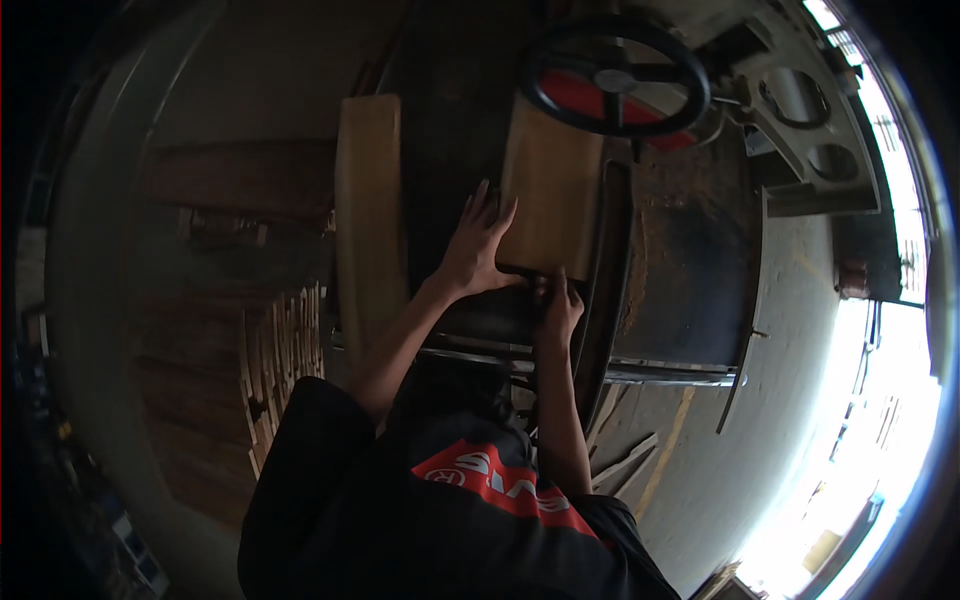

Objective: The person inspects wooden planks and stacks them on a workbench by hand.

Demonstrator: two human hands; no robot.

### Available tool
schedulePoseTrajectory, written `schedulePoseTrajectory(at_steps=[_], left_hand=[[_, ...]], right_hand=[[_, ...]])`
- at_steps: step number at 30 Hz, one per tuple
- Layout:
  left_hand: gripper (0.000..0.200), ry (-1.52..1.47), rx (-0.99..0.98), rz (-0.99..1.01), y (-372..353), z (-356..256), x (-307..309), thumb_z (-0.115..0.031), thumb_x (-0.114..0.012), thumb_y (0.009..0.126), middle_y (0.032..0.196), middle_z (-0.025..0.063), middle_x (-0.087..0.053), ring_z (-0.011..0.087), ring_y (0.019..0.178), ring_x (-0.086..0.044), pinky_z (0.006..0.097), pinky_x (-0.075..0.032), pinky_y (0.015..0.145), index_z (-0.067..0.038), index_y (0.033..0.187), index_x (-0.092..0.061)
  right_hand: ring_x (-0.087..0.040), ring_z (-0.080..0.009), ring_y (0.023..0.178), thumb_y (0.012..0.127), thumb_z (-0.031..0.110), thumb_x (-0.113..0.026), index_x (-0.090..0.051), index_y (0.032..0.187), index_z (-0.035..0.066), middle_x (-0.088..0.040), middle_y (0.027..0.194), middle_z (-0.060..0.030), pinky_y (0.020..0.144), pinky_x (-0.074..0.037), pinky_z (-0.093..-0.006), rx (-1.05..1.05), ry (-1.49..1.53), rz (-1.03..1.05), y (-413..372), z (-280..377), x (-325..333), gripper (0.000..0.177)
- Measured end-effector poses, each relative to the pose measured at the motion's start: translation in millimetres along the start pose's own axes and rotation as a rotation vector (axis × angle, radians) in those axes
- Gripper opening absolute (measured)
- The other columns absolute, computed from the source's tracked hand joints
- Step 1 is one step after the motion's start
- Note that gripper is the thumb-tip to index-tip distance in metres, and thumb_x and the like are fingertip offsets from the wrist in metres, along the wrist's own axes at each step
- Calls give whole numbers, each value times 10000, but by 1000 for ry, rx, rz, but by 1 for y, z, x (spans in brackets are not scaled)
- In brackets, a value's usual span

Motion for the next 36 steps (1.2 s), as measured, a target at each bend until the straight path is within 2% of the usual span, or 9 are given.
schedulePoseTrajectory(at_steps=[3, 9, 19, 22, 24, 28, 32, 33, 36], left_hand=[[1190, 239, 140, -140, -29, 2, 37, -553, -885, 693, 1576, 364, -285, 545, 1513, -170, 648, -196, 1226, -44, 1589, -290], [1102, 577, 915, -393, -109, 39, 83, -570, -805, 796, 1569, 403, -256, 566, 1490, -211, 644, -241, 1192, 18, 1571, -288], [1034, 194, 810, -565, -127, 39, 113, -501, -912, 683, 1214, 245, -598, 393, 1144, -618, 549, -490, 951, 35, 1447, -466], [638, -740, 645, -637, -139, 17, 83, -441, -786, 871, 993, 159, -722, 264, 861, -711, 366, -577, 766, 9, 1289, -613], [558, -1560, 689, -319, -143, -15, 58, -481, -569, 1023, 1028, 183, -735, 247, 853, -716, 358, -588, 762, -3, 1306, -613], [827, -2125, 279, -70, -153, -73, -9, -614, -409, 1041, 1471, 316, -467, 383, 1420, -452, 523, -466, 1120, 11, 1571, -294], [794, -1968, 560, -44, -191, 7, -56, -622, -456, 1029, 1402, 225, -584, 332, 1298, -584, 478, -490, 1088, 12, 1506, -420], [695, -1588, 765, -152, -190, -9, -41, -559, -507, 1036, 1326, 186, -628, 281, 1201, -633, 423, -508, 1019, 12, 1432, -495], [567, -893, 782, -199, -177, -60, 4, -449, -627, 1012, 1228, 142, -680, 216, 1122, -658, 355, -500, 949, 21, 1327, -597]], right_hand=[[-621, -119, 591, 1027, 271, -661, -696, 964, -19, -709, 764, -97, 518, -480, -244, 20, -30, 11, 4, 13, -17, 299], [-679, -153, 719, 1034, 271, -644, -657, 1065, -13, -728, 909, -129, 582, -538, -251, -266, 212, 206, 59, 10, -17, 286], [-701, -198, 1036, 1061, 339, -560, -657, 1294, 29, -744, 1078, -103, 906, -544, -338, 49, -559, 606, -68, 1, 25, 399], [-640, -214, 1193, 1062, 346, -559, -535, 1452, 20, -689, 1251, -121, 990, -507, -339, -223, -548, 894, -138, -20, 43, 508], [-570, -220, 1301, 1059, 337, -573, -436, 1526, 3, -600, 1398, -134, 1044, -476, -334, -391, -400, 920, -179, -23, 48, 590], [-406, -230, 1455, 1055, 305, -599, -221, 1608, -21, -373, 1613, -146, 1147, -389, -335, -173, -196, 820, -223, -3, 61, 745], [-165, -197, 1562, 1039, 259, -619, -170, 1634, 13, -211, 1703, -117, 1242, -194, -338, 120, -145, 662, -232, 9, 80, 785], [-149, -189, 1565, 1035, 235, -625, -172, 1634, 14, -196, 1710, -106, 1243, -187, -333, 152, -136, 626, -229, 8, 88, 782], [-432, -218, 1440, 1014, 110, -593, -258, 1623, 47, -437, 1582, -186, 1158, -355, -349, 417, -342, 543, -233, 11, 104, 698]])
Point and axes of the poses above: each hand's wrist, its own y-axis towards the middle knuckle, its own x-axis out of the back of the hand, z = x × y, the point moved 6 cm from there along y, towards the middle knuckle
